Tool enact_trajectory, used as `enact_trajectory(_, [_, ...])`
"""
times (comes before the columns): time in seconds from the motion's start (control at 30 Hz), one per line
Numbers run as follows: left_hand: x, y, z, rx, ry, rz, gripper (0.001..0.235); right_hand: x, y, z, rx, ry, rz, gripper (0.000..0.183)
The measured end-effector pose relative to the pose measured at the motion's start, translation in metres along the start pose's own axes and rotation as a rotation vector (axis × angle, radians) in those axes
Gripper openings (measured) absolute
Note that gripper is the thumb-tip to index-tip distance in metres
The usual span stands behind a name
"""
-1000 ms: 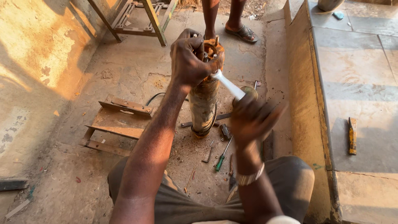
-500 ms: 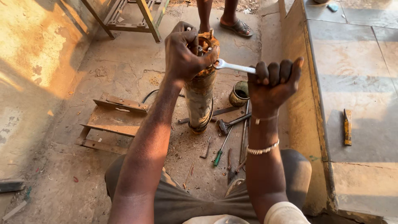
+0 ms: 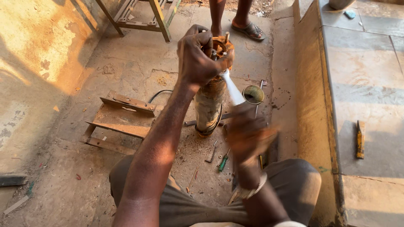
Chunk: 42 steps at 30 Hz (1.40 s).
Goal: The person uses a wrench to tighten bolts on a cylindrical metal object, likely a submersible pump. They adjust the wrench and apply force to secure the bolts, with another person briefly visible nearby.
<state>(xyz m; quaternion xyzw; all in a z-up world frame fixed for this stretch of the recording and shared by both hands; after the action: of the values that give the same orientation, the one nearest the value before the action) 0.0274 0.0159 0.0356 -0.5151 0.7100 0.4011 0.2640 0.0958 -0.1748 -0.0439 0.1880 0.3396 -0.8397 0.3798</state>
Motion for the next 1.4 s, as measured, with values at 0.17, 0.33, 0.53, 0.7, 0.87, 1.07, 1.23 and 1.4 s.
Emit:
enact_trajectory(0.17, [0.002, 0.000, 0.006, 0.085, -0.051, 0.002, 0.049, 0.015, -0.017, 0.019, -0.008, 0.433, -0.044, 0.051])
enact_trajectory(0.33, [0.005, -0.001, 0.007, 0.092, -0.026, 0.012, 0.047, -0.050, 0.057, 0.023, -0.466, 0.230, -0.118, 0.054])
enact_trajectory(0.53, [0.003, 0.001, 0.002, 0.085, -0.012, 0.016, 0.049, -0.090, 0.061, -0.026, -0.840, -0.233, -0.103, 0.060])
enact_trajectory(0.7, [0.000, -0.001, 0.001, 0.007, -0.038, -0.070, 0.054, -0.057, 0.021, -0.001, -0.588, 0.127, 0.080, 0.053])
enact_trajectory(0.87, [0.009, -0.003, 0.003, 0.075, -0.026, -0.051, 0.052, -0.005, -0.002, 0.032, -0.201, 0.285, 0.005, 0.053])
enact_trajectory(1.07, [0.000, 0.003, 0.002, 0.067, -0.028, 0.026, 0.051, -0.079, 0.066, 0.009, -0.567, 0.066, -0.049, 0.056])
enact_trajectory(1.23, [0.002, 0.005, -0.001, 0.101, -0.011, 0.008, 0.051, -0.107, 0.070, -0.043, -0.724, -0.221, 0.016, 0.057])
enact_trajectory(1.4, [0.003, 0.000, -0.001, 0.049, -0.021, 0.001, 0.050, -0.100, 0.049, -0.037, -0.921, -0.317, -0.058, 0.059])
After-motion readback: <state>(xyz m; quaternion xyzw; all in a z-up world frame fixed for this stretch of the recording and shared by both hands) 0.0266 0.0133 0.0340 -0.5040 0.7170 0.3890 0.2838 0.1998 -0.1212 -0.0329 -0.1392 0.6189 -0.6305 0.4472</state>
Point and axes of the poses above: each hand's wrist, its own x-axis away from the middle knuckle, its own y-axis out of the back of the hand, z = x × y, the point moved 5 cm from there along -x, towards the middle knuckle, and after that the axes turned 7 degrees about x, right-handed, at the moved point
